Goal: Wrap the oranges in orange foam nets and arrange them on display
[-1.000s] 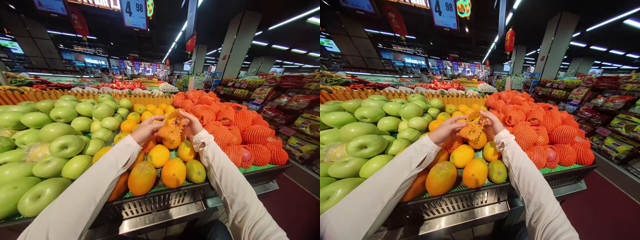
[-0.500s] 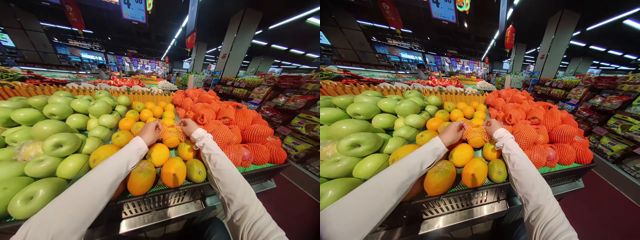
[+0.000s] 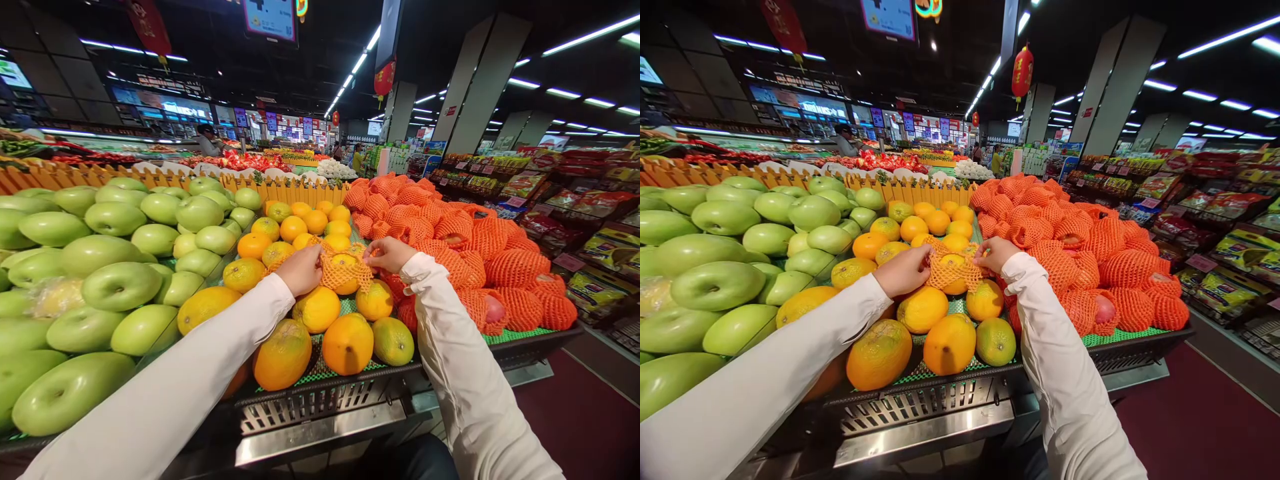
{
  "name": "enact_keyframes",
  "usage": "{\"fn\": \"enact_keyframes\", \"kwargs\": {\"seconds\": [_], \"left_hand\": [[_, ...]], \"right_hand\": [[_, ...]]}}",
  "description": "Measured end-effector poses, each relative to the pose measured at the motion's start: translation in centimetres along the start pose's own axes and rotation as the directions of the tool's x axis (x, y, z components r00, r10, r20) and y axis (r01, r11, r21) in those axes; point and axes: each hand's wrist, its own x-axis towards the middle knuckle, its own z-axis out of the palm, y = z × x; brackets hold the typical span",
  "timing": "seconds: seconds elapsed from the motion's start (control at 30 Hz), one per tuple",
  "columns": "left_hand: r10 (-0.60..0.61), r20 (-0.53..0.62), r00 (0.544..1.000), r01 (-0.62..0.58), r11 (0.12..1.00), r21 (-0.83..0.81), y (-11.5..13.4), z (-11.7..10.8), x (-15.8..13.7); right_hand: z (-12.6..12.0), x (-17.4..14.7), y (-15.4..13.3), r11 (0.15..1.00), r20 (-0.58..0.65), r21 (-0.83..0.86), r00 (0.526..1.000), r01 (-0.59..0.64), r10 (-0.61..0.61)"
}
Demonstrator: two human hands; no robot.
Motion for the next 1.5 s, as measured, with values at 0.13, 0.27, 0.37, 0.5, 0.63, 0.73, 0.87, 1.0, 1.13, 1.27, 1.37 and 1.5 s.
{"fn": "enact_keyframes", "kwargs": {"seconds": [0.13, 0.27, 0.37, 0.5, 0.63, 0.73, 0.87, 1.0, 1.13, 1.27, 1.37, 1.5], "left_hand": [[0.043, -0.026, 0.999, -0.042, 0.998, 0.039, -0.2, 0.3, 0.0], [0.090, -0.066, 0.994, -0.091, 0.996, -0.016, -0.7, 0.9, 0.2], [0.082, -0.075, 0.994, -0.085, 0.996, -0.034, -0.8, 0.9, 0.3], [0.078, -0.085, 0.993, -0.087, 0.990, -0.112, -0.9, 0.7, 0.3], [0.063, -0.107, 0.992, -0.086, 0.972, -0.219, -0.9, 0.9, 0.4], [0.047, -0.105, 0.993, -0.077, 0.950, -0.302, -1.1, 1.1, 0.6], [-0.032, -0.171, 0.985, -0.061, 0.856, -0.513, -1.1, 0.7, 0.8], [-0.159, -0.348, 0.924, -0.158, 0.670, -0.725, -0.6, -0.3, 0.5], [-0.079, -0.220, 0.972, -0.171, 0.396, -0.902, 0.1, -0.5, 0.2], [-0.031, -0.245, 0.969, -0.209, 0.431, -0.878, 0.0, 0.0, 0.2], [-0.083, -0.278, 0.957, -0.193, 0.533, -0.824, -0.4, 0.2, 0.4], [-0.075, -0.301, 0.951, -0.205, 0.577, -0.790, -0.6, 0.1, 0.4]], "right_hand": [[1.2, 0.5, -0.7, 0.892, -0.362, 0.005, 0.833, 0.451, -0.419], [2.4, 0.6, -1.3, 0.713, -0.163, -0.077, 0.697, 0.697, -0.699], [2.1, 0.0, -1.0, 0.755, -0.086, -0.183, 0.755, 0.629, -0.650], [1.7, -0.8, -0.6, 0.784, -0.044, -0.300, 0.813, 0.544, -0.581], [2.8, -0.9, -1.6, 0.805, -0.022, -0.423, 0.884, 0.415, -0.467], [3.4, -0.9, -2.5, 0.824, 0.004, -0.452, 0.925, 0.341, -0.381], [2.7, -1.1, -2.3, 0.883, -0.116, -0.323, 0.912, 0.341, -0.394], [1.9, -0.5, -1.4, 0.871, -0.456, 0.160, 0.817, 0.464, -0.352], [2.5, 0.2, -1.2, 0.553, -0.456, 0.620, 0.829, 0.557, -0.323], [3.7, 0.0, -2.0, 0.487, -0.234, 0.779, 0.904, 0.395, -0.359], [4.4, -0.3, -2.8, 0.493, -0.130, 0.824, 0.941, 0.278, -0.313], [4.5, -0.5, -3.4, 0.413, -0.086, 0.893, 0.969, 0.178, -0.232]]}}
